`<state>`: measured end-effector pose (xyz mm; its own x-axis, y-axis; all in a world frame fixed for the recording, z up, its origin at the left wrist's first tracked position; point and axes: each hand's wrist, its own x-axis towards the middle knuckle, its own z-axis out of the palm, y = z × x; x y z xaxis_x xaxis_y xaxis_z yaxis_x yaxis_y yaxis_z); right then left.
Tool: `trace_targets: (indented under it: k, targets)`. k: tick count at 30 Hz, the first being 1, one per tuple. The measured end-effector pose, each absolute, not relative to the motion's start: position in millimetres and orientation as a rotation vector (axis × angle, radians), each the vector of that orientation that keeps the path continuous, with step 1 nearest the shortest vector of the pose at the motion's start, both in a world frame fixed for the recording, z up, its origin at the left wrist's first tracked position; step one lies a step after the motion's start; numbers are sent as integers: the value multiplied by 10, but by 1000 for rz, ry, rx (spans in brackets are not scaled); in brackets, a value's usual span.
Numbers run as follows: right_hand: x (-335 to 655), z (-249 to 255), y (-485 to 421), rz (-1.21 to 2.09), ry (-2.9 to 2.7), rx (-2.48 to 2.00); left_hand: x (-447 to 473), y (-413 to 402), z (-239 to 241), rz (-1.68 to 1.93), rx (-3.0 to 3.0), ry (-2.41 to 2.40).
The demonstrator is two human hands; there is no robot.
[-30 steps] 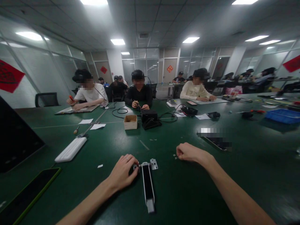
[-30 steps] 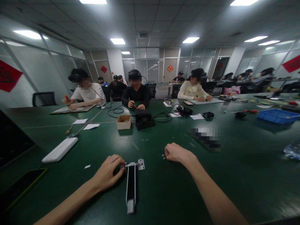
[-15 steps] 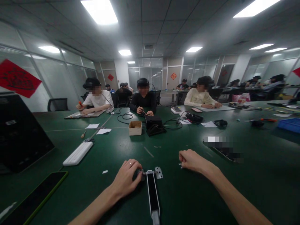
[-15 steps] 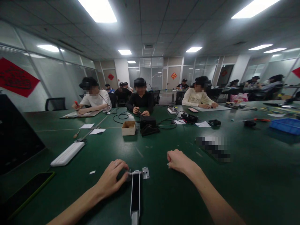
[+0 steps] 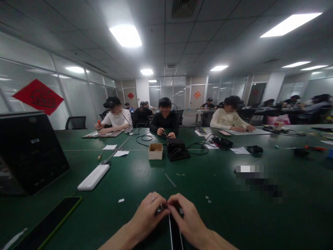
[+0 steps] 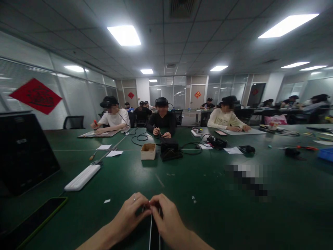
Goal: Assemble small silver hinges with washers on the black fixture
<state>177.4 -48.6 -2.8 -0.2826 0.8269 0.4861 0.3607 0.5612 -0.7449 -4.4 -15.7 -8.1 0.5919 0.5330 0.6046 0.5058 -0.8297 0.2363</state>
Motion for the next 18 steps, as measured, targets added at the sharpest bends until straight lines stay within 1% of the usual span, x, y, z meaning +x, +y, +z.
trace_targets:
  k: [5,10,14,18]
  targets:
    - [1818,-45,-484,665,-1864,-976,-41,-163,-75,1133,2738,869]
    - [1823,-11,-516,659,-1884,-967,-28,-194,-35,1156,2550,921]
    - [1850,26,-521,605,-1949,-928,-26,-208,29,1090,2437,969]
    - [1993,51,-432,443,-2023,-949,-102,-139,122,954,2483,953]
